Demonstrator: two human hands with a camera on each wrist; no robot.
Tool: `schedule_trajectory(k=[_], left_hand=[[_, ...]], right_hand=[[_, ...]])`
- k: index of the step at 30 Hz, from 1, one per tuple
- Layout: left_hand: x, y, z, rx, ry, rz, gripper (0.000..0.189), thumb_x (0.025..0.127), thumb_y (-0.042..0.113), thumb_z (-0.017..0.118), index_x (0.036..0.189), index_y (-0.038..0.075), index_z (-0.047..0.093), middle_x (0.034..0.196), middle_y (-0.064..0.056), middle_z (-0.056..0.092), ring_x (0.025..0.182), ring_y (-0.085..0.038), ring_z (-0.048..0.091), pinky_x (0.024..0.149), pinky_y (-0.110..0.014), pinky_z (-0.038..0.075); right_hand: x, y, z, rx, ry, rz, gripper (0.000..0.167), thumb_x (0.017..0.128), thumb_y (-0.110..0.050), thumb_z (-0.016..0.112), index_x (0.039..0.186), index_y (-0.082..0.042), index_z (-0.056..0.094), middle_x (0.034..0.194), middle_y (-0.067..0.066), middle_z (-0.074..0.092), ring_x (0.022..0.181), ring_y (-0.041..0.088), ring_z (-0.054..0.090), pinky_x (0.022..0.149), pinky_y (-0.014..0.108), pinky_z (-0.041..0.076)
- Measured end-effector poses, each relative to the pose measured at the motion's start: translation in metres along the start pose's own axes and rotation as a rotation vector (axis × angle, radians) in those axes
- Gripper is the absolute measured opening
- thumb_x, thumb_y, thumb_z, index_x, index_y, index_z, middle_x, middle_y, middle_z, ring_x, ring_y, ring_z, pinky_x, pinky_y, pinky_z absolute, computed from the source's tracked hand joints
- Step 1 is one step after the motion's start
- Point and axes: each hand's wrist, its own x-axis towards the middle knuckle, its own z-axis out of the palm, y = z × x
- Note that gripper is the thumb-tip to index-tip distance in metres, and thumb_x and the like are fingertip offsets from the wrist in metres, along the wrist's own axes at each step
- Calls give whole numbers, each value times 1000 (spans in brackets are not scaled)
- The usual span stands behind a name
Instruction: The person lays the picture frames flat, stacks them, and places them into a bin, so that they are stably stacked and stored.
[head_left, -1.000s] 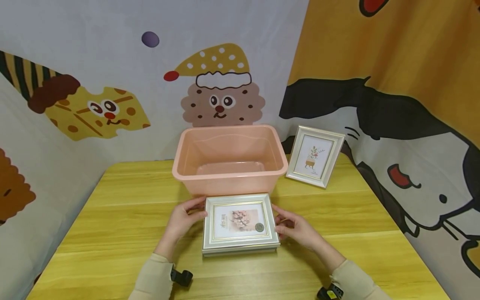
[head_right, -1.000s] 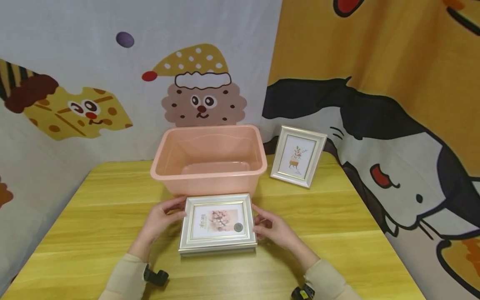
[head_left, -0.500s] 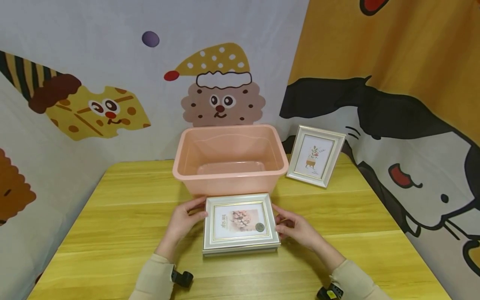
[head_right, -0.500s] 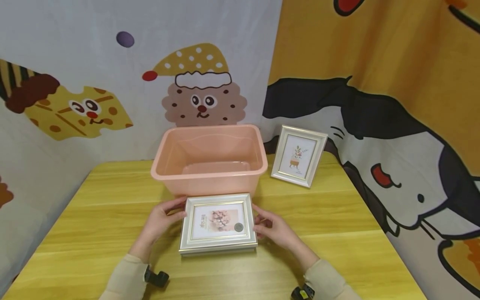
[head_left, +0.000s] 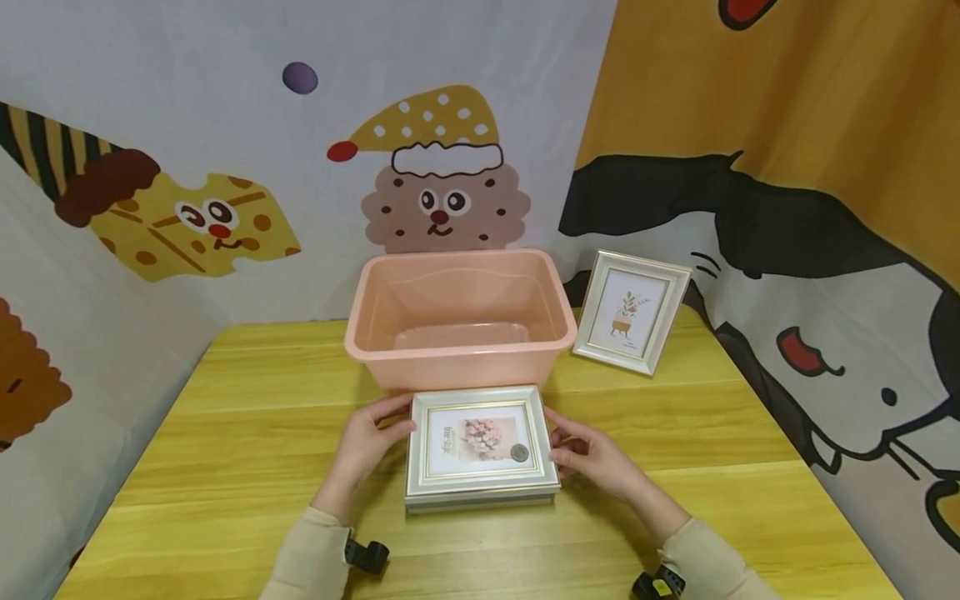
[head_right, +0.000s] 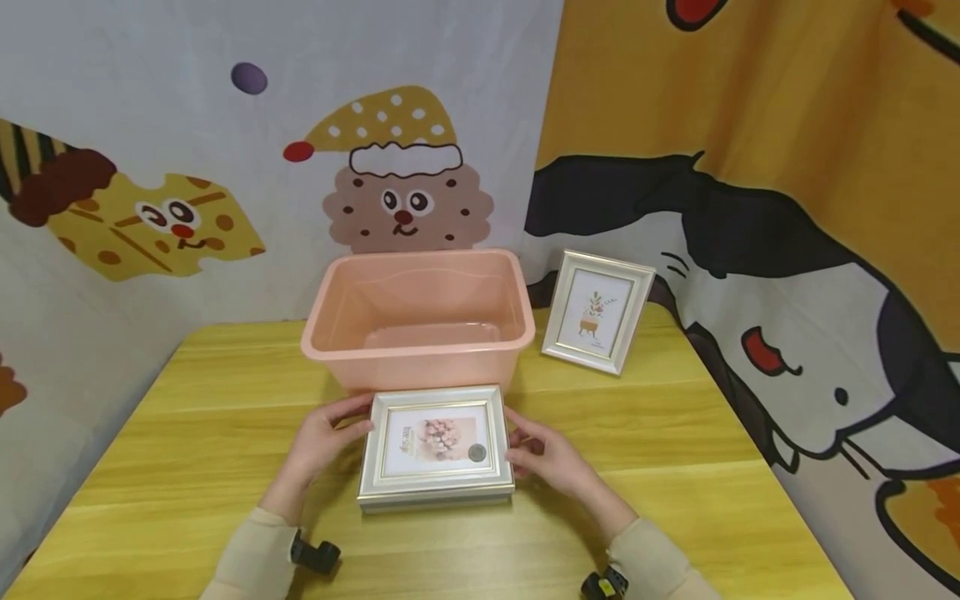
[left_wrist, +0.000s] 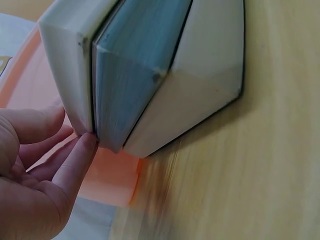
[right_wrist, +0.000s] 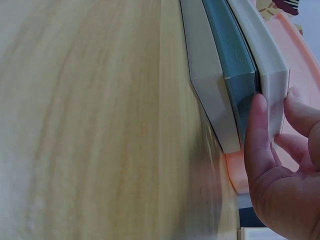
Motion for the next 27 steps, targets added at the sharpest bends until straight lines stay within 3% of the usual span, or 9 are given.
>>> schedule_trajectory(k=[6, 13, 21, 27], left_hand=[[-1, -1, -1, -22, -8, 26, 41, 84, -5, 75, 124, -7, 65, 116, -24, 67, 111, -39, 62, 82, -22, 55], [-5, 4, -8, -50, -23, 43, 42, 86, -1, 75, 126, -5, 64, 117, -23, 67, 109, -37, 63, 81, -21, 55], [-7, 8, -15, -15, -76, 101, 44, 88, 0, 73, 130, -3, 62, 117, -20, 68, 106, -36, 64, 86, -23, 54], [-10, 11, -18, 2, -142, 133, 47, 89, 2, 72, 133, -5, 59, 120, -20, 67, 106, -35, 65, 90, -24, 53]], right_hand=[[0, 1, -4, -6, -10, -21, 64, 97, -6, 63, 150, 7, 31, 111, 26, 53, 89, 19, 61, 73, 41, 61], [-2, 1, -21, -38, 43, -155, 57, 98, 3, 58, 146, 16, 30, 117, 40, 51, 96, 24, 64, 75, 48, 60], [-3, -4, -50, -246, 166, -201, 51, 96, -1, 62, 142, 12, 43, 110, 28, 64, 98, 11, 62, 82, 23, 55], [-4, -4, -70, -319, 207, -164, 50, 97, -3, 62, 142, 9, 45, 112, 25, 66, 100, 8, 62, 84, 19, 51]])
